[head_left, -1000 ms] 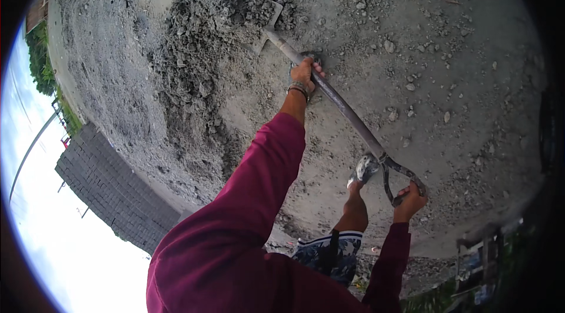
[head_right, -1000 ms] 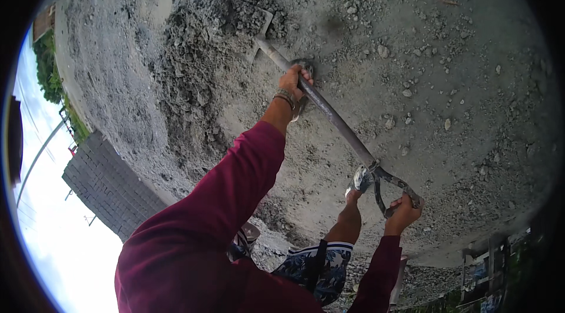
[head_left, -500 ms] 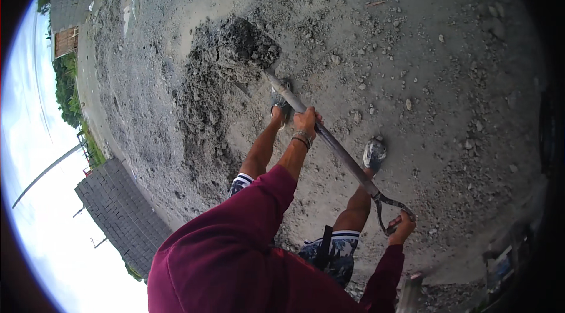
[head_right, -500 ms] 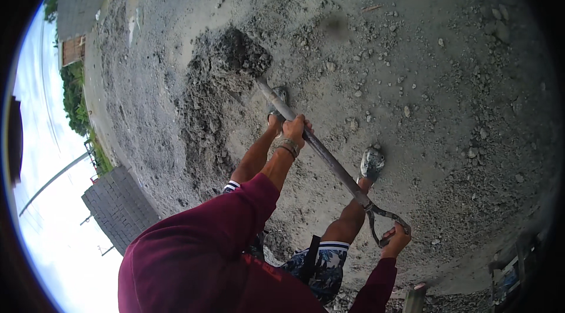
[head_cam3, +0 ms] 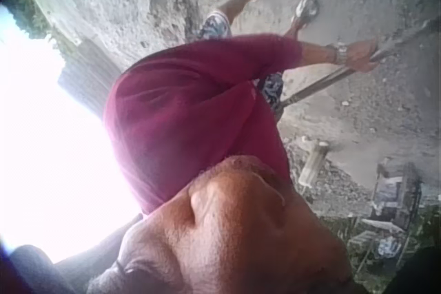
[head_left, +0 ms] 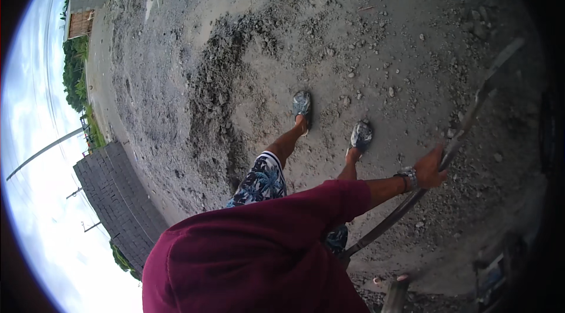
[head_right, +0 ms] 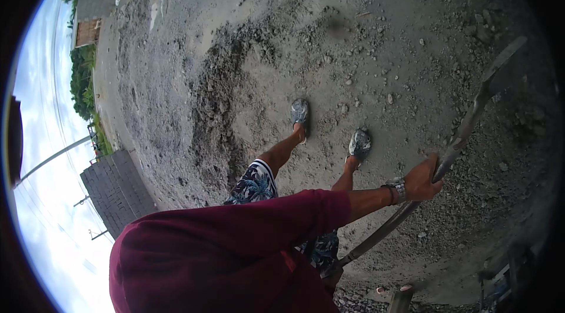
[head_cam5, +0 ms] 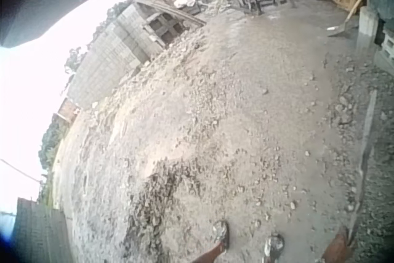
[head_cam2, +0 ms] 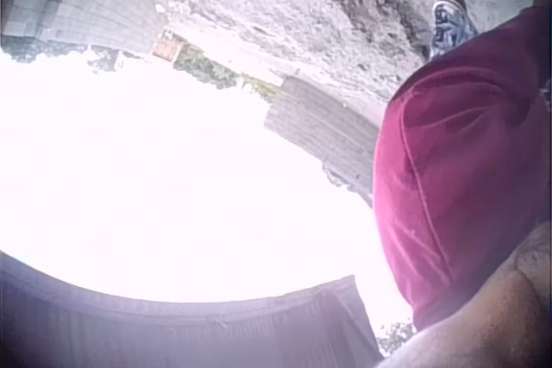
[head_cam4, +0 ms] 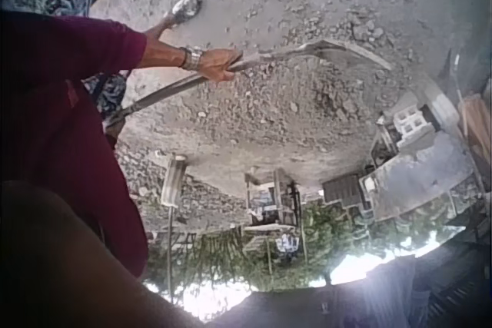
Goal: The person uses a shovel to move wet sand from a pile into a large metal container, repeating the shoveling and tossing motion.
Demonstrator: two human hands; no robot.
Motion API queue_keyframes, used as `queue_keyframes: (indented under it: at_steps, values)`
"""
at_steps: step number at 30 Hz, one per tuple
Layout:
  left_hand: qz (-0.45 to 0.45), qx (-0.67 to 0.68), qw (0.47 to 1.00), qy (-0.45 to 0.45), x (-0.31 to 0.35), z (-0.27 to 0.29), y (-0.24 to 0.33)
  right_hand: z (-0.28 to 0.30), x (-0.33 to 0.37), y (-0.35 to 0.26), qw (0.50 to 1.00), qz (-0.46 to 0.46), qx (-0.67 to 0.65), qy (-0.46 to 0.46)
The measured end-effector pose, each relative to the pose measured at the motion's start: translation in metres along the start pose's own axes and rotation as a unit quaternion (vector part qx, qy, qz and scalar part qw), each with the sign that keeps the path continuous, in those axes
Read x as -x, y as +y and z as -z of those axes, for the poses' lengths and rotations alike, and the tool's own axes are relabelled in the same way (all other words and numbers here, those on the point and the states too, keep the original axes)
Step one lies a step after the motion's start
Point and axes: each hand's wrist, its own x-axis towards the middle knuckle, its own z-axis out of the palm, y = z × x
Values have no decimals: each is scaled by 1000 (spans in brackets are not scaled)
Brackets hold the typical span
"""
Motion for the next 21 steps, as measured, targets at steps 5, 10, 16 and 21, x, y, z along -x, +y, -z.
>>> queue_keyframes:
  at_steps: [5, 10, 16, 21]
  values:
    - [174, 147, 974, -5, 63, 77, -48, 90, 41, -50, 987, 62, 39, 140]
    - [335, 282, 881, 178, 97, 164, -225, -64, 176, -169, 969, 233, 76, 40]
    - [319, 519, 715, 344, 144, 291, -271, -221, 210, -158, 951, 228, 135, -158]
    - [281, 554, 654, 431, 169, 357, -287, -313, 215, -123, 947, 188, 114, -233]
